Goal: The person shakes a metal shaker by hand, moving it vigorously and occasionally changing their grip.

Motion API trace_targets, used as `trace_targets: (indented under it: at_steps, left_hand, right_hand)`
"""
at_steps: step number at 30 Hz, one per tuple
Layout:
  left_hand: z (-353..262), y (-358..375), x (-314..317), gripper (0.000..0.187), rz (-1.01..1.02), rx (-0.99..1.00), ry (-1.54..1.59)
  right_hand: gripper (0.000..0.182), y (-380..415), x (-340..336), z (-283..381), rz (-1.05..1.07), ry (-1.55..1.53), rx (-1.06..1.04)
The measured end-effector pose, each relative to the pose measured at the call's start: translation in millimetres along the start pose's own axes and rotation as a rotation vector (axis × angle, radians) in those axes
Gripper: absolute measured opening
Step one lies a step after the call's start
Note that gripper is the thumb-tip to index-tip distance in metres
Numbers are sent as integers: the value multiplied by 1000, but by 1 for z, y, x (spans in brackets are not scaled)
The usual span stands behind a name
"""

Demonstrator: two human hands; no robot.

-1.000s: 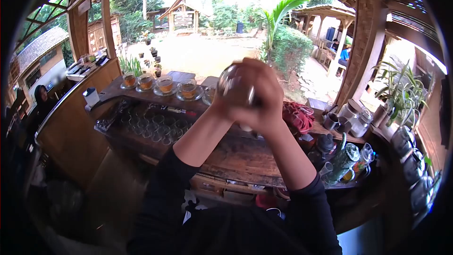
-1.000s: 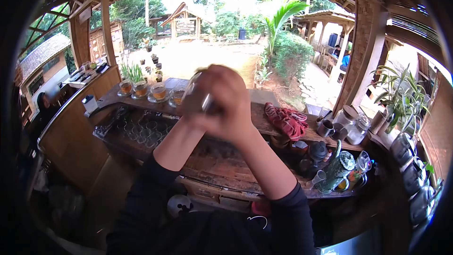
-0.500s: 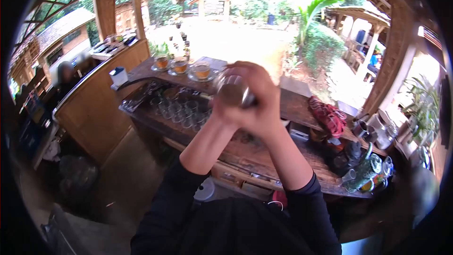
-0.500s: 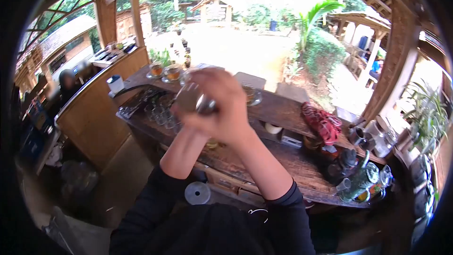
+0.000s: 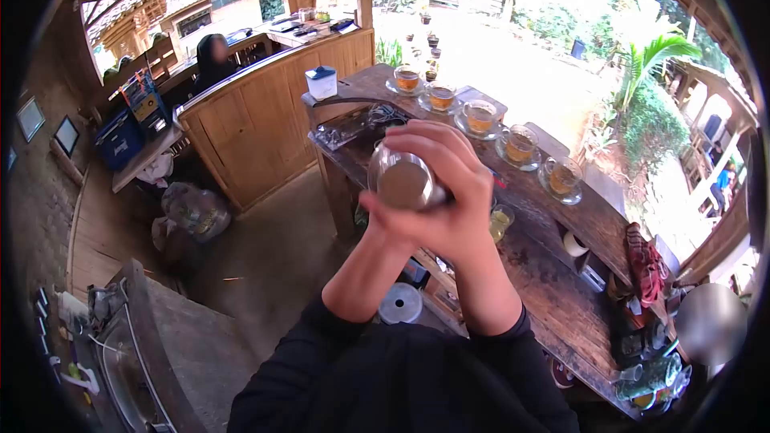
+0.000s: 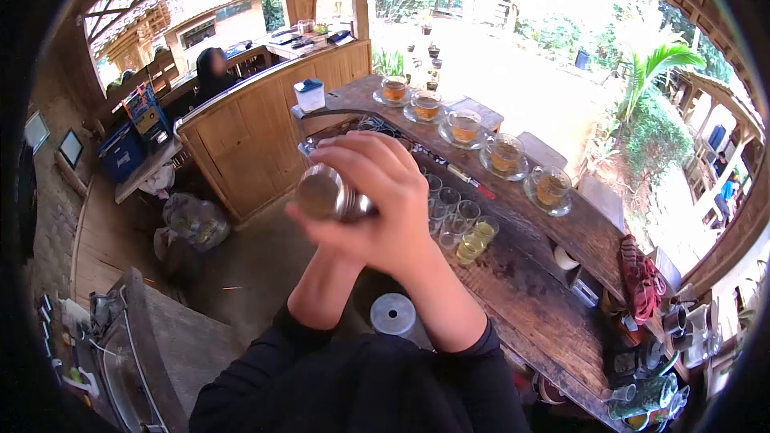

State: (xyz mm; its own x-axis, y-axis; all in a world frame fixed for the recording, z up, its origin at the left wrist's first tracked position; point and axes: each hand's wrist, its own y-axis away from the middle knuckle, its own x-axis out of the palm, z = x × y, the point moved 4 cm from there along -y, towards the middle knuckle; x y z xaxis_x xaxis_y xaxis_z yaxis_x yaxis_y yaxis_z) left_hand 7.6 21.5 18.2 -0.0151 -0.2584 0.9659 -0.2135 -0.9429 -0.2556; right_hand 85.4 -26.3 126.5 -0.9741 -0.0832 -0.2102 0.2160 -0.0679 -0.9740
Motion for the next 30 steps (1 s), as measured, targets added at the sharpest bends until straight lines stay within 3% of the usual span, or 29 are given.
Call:
trace_targets:
  at_steps: [1,2,3,5,6,7,9,10,11,12,14,15,16,18,19,20,21,22,23,24,26,27,29,30]
  left_hand:
    - [-6,5,2,69,-69,-9,-27]
    - [-4,20,34,67,-165,-93,-61]
    - [0,34,63,65,-304,-188,-82]
    - [4,47,77,78,397,-107,-151]
    - [1,43,74,93,647,9,-228]
    - [-5,43,66,95,598,-7,-256]
    - [-27,38,38,85,304,-202,-281]
    - [-26,34,32,72,-38,-157,-46]
    - [-21,27,21,72,-39,-166,-43]
    - [-20,14,-3,67,-8,-68,5]
    - [-21,-4,-37,58,55,133,102]
    - [-19,-3,-17,58,64,122,98]
    - [-12,5,5,61,79,-21,37]
    - [5,23,42,68,106,-303,-77]
    - [11,25,43,78,441,-316,-67]
    - [16,20,46,82,631,-214,-132]
    - [18,18,49,85,819,-109,-196]
    - [16,11,40,92,771,-138,-157]
    - [12,10,34,83,441,-217,-164]
    - [16,8,27,83,437,-223,-159]
    - [17,-9,-4,54,337,43,22]
    - [22,-15,-12,41,284,177,112]
    - [55,-16,-3,42,702,91,727]
    - [38,-13,9,50,340,-160,357]
  right_hand:
    - [45,-7,-2,3,-34,-27,13]
    - [39,-13,-8,33,88,5,-71]
    - [27,0,1,52,-38,175,-339]
    - [19,12,1,91,-48,44,-607]
    - [18,18,7,88,-81,21,-666]
    - [18,25,12,84,-115,0,-726]
    - [21,8,11,54,77,-4,-484]
    - [23,8,19,25,131,-3,-306]
    - [26,13,27,-4,183,1,-129]
    - [26,18,31,-14,182,12,-125]
    - [33,21,23,-40,-84,-65,264]
    - [32,12,13,-23,-33,-12,136]
    - [32,7,1,5,22,41,12]
    - [27,20,-6,44,142,95,60]
    - [21,20,-13,70,152,88,-270]
    - [16,24,-17,87,163,80,-599]
    - [16,24,-18,82,163,90,-596]
    - [21,23,-17,64,163,98,-484]
    - [26,23,-14,42,162,105,-370]
    - [33,24,-11,18,161,109,-256]
    - [46,30,-4,-22,157,110,-36]
    - [44,31,-5,-36,32,118,164]
    - [44,25,-22,-17,-47,101,146]
    - [44,22,-24,-2,-45,100,135]
